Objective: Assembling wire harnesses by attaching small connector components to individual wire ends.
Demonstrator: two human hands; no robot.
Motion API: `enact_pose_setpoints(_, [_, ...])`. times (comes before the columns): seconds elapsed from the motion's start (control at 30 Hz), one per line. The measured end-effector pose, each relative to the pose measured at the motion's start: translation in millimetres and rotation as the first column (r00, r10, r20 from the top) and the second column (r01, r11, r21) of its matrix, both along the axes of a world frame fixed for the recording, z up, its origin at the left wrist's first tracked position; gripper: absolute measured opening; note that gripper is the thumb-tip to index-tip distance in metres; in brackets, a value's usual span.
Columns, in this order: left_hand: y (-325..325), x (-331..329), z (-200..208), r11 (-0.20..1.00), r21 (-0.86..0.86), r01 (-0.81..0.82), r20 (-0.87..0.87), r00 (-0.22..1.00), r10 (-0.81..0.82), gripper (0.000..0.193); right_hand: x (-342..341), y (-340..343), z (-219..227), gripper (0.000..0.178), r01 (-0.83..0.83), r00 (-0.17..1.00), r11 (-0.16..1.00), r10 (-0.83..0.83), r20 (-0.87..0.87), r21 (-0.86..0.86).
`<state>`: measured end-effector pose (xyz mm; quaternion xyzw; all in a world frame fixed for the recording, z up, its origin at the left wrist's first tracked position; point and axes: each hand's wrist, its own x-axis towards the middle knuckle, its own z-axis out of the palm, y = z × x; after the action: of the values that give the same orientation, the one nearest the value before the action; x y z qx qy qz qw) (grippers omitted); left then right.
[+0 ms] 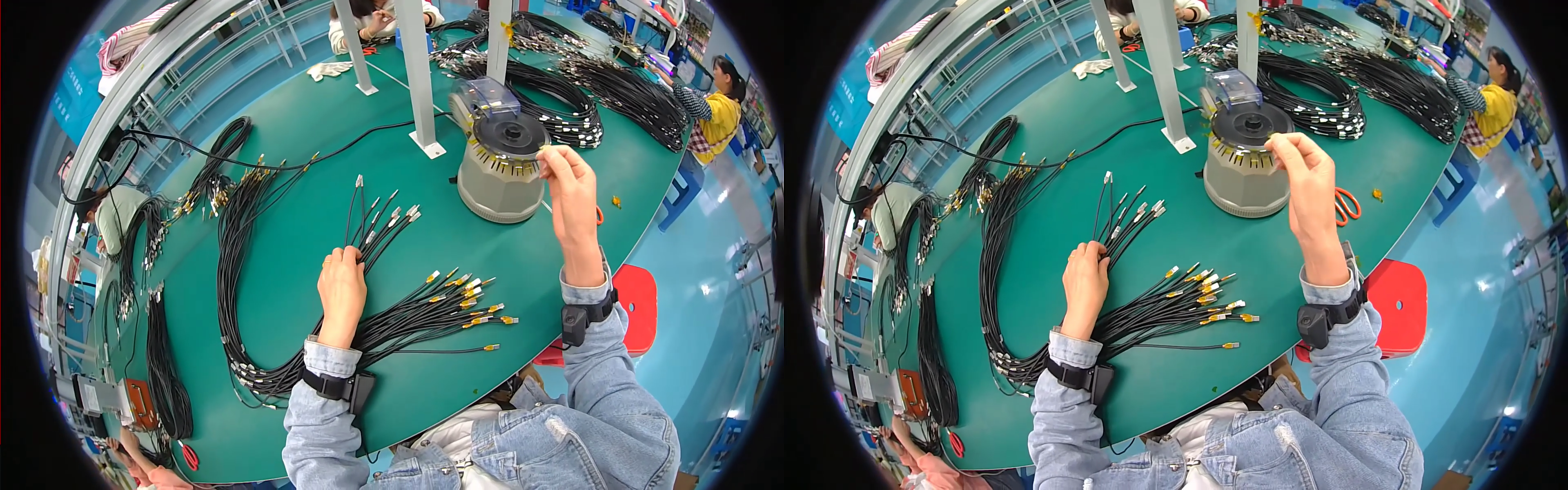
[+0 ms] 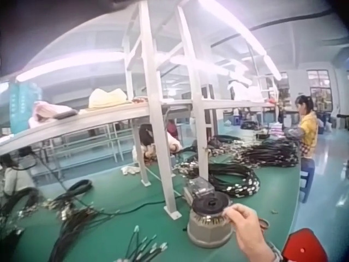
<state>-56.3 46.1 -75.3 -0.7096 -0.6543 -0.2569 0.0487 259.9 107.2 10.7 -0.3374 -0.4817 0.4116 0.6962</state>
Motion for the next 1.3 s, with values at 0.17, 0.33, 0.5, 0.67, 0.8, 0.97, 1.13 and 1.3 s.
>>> enact_pose_setpoints(0.17, [2, -3, 5, 0.999, 0.044, -0.014, 0.017, 1.000, 0.013, 0.016, -29, -18, -1, 0.011, -0.135, 0.990, 0.991, 0.134, 0.043, 0.008])
enact_pose_setpoints(0.33, [-4, -3, 27, 0.998, 0.052, 0.028, 0.270, 0.962, -0.041, 0.017, -58, -36, -8, 0.013, -0.353, 0.931, 0.932, 0.359, 0.066, -0.087])
enact_pose_setpoints(0.5, [-5, 12, 43, 0.994, -0.042, 0.103, 0.450, 0.890, -0.074, 0.015, -75, -40, -18, 0.015, -0.447, 0.880, 0.881, 0.464, 0.101, -0.157])
enact_pose_setpoints(0.67, [14, 2, 21, 1.000, 0.005, 0.010, 0.035, 0.999, -0.010, 0.015, -79, -32, -33, 0.016, -0.443, 0.869, 0.863, 0.480, 0.119, -0.242])
enact_pose_setpoints(0.8, [21, 2, 20, 0.937, 0.324, 0.130, -0.190, 0.979, -0.070, 0.014, -82, -33, -37, 0.017, -0.440, 0.858, 0.852, 0.492, 0.146, -0.285])
enact_pose_setpoints(0.97, [17, 21, 37, 0.963, 0.243, 0.119, 0.198, 0.966, -0.170, 0.011, -85, -34, -40, 0.017, -0.463, 0.855, 0.834, 0.510, 0.097, -0.301])
enact_pose_setpoints(1.13, [18, 43, 59, 0.948, -0.108, 0.298, 0.733, 0.668, -0.127, 0.015, -85, -36, -36, 0.016, -0.497, 0.837, 0.823, 0.538, 0.096, -0.274])
enact_pose_setpoints(1.3, [26, 52, 56, 0.916, -0.089, 0.391, 0.837, 0.527, -0.144, 0.020, -85, -40, -34, 0.015, -0.568, 0.810, 0.805, 0.584, 0.060, -0.170])
